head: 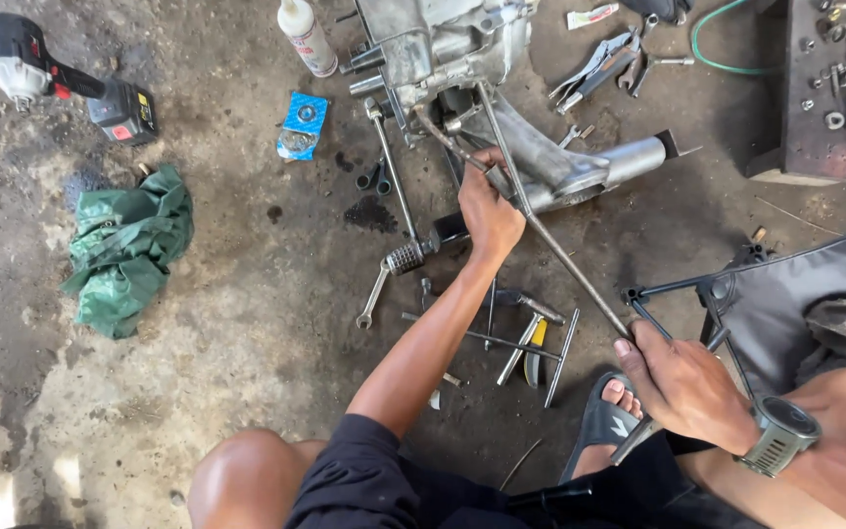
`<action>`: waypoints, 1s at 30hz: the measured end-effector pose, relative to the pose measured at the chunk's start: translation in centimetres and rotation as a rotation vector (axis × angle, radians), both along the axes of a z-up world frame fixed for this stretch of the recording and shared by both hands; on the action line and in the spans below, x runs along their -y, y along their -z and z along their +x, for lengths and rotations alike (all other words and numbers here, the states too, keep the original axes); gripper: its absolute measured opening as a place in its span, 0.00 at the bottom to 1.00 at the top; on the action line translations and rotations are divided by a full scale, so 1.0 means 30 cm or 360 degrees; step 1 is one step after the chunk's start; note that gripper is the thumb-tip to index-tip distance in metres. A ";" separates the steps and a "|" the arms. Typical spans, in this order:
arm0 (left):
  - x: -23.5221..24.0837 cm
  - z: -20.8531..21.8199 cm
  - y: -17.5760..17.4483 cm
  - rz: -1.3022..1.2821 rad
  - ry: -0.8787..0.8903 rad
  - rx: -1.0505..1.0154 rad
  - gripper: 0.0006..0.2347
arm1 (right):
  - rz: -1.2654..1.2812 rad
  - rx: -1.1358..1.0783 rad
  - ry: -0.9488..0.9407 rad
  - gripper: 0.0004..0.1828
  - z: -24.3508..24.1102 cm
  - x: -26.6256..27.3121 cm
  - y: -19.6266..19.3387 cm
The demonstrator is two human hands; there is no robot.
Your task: Tightening and adjusting bolts on a motorcycle engine using a T-handle wrench and other hand tools.
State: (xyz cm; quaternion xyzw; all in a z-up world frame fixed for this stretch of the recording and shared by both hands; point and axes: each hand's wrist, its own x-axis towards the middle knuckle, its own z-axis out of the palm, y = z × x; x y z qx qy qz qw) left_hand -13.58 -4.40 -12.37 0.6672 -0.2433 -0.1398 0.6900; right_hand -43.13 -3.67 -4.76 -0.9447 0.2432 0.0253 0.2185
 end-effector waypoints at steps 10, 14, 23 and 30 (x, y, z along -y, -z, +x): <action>0.035 -0.001 0.007 0.0267 -0.0005 -0.0205 0.05 | 0.0202 -0.0214 0.0308 0.16 0.050 -0.149 -0.070; 0.043 -0.017 0.082 0.0235 0.0031 -0.0072 0.06 | 0.0138 -0.0377 0.0349 0.16 0.027 -0.197 -0.081; 0.035 0.016 -0.114 0.0764 0.0085 -0.0359 0.08 | 0.0247 -0.0444 0.0311 0.09 0.007 -0.184 -0.182; 0.049 0.006 0.014 0.0480 0.0116 -0.0108 0.07 | 0.0357 -0.0737 0.0452 0.16 0.061 -0.153 -0.375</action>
